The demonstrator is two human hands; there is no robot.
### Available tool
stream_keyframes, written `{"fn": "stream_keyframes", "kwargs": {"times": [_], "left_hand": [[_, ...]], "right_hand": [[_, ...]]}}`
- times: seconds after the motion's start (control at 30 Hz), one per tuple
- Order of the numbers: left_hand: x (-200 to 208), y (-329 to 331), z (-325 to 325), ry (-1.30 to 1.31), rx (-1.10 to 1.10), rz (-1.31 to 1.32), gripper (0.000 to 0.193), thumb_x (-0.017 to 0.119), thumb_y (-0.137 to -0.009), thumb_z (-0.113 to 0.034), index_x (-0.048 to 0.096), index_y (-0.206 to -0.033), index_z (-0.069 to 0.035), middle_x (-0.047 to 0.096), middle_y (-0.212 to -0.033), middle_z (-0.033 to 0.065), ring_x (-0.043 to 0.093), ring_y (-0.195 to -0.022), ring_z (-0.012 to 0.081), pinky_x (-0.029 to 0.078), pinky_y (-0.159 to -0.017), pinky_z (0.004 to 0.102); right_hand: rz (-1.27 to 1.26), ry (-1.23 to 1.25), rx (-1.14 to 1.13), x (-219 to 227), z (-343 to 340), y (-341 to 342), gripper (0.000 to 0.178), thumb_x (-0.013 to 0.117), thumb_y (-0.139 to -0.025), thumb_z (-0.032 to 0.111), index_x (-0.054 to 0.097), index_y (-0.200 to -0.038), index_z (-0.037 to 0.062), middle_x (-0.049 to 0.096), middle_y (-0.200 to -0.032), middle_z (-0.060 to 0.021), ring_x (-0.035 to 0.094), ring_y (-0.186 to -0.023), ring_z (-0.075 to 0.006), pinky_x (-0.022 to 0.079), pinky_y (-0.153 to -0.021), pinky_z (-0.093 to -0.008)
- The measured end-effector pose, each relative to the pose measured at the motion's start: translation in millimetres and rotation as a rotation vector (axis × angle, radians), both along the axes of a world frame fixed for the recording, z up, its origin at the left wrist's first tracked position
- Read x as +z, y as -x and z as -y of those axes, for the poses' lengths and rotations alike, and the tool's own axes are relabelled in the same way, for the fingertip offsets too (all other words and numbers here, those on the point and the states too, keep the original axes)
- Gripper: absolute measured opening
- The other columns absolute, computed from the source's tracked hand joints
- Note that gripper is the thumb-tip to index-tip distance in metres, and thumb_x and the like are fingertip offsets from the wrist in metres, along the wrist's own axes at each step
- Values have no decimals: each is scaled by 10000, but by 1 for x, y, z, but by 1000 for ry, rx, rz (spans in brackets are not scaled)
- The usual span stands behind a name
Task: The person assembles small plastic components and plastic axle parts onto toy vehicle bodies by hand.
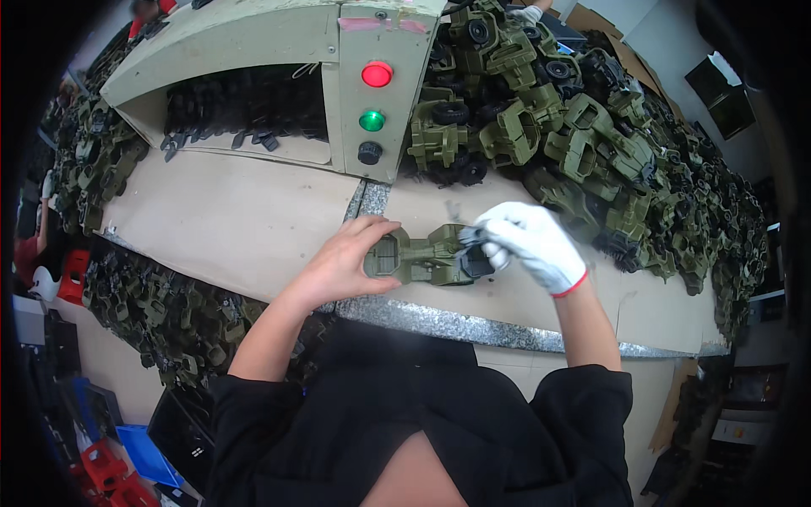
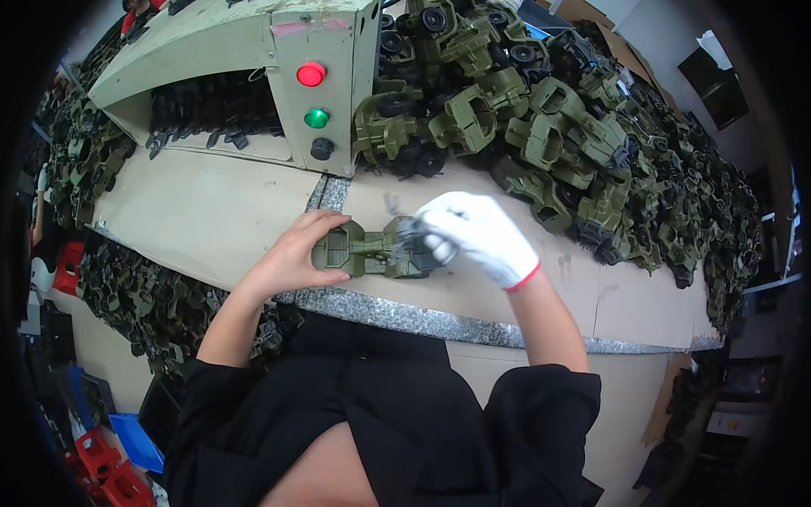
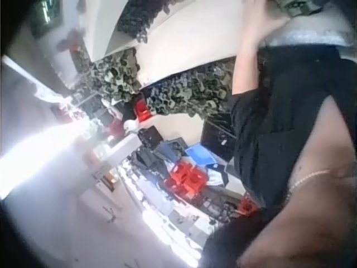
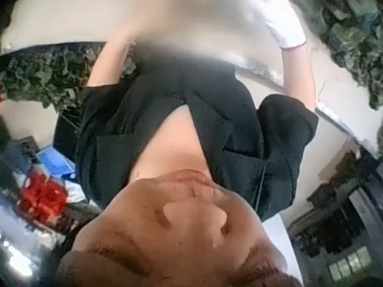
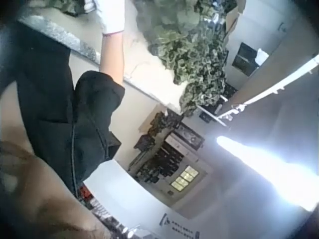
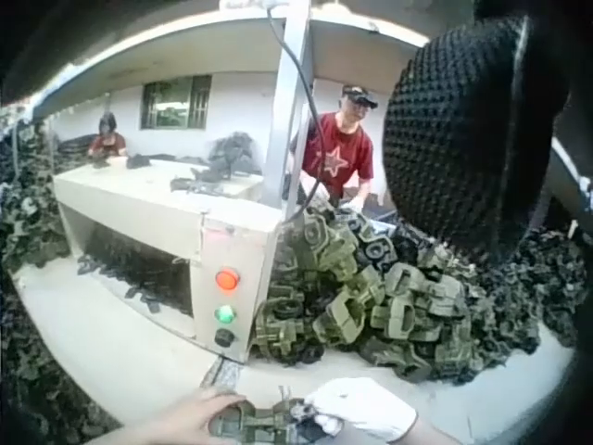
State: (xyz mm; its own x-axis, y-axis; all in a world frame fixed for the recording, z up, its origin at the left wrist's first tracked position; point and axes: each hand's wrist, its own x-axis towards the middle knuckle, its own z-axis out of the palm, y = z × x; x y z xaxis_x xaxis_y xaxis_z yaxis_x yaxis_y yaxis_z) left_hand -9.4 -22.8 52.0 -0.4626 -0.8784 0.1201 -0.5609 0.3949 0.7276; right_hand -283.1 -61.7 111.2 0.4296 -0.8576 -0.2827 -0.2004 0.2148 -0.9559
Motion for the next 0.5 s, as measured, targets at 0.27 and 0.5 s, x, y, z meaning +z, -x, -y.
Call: {"fn": "stream_keyframes", "kwargs": {"times": [0.27, 0.5], "left_hand": [[-10, 7, 3, 75, 4, -93, 681, 743, -623, -253, 485, -1215, -38, 471, -1212, 160, 449, -1128, 323, 383, -959, 374], [-22, 1, 0, 121, 101, -148, 694, 774, -600, -238, 492, -1208, -55, 453, -1229, 170, 456, -1139, 320, 384, -961, 369]], "right_hand": [[-278, -39, -41, -10, -8, -11, 216, 580, -859, 223, 604, -897, 12, 571, -671, -28, 480, -501, -66, 399, -450, -202], [-850, 1518, 19, 37, 20, -55, 366, 630, -783, 334, 578, -997, 41, 601, -980, -142, 596, -824, -327, 479, -720, -393]]}}
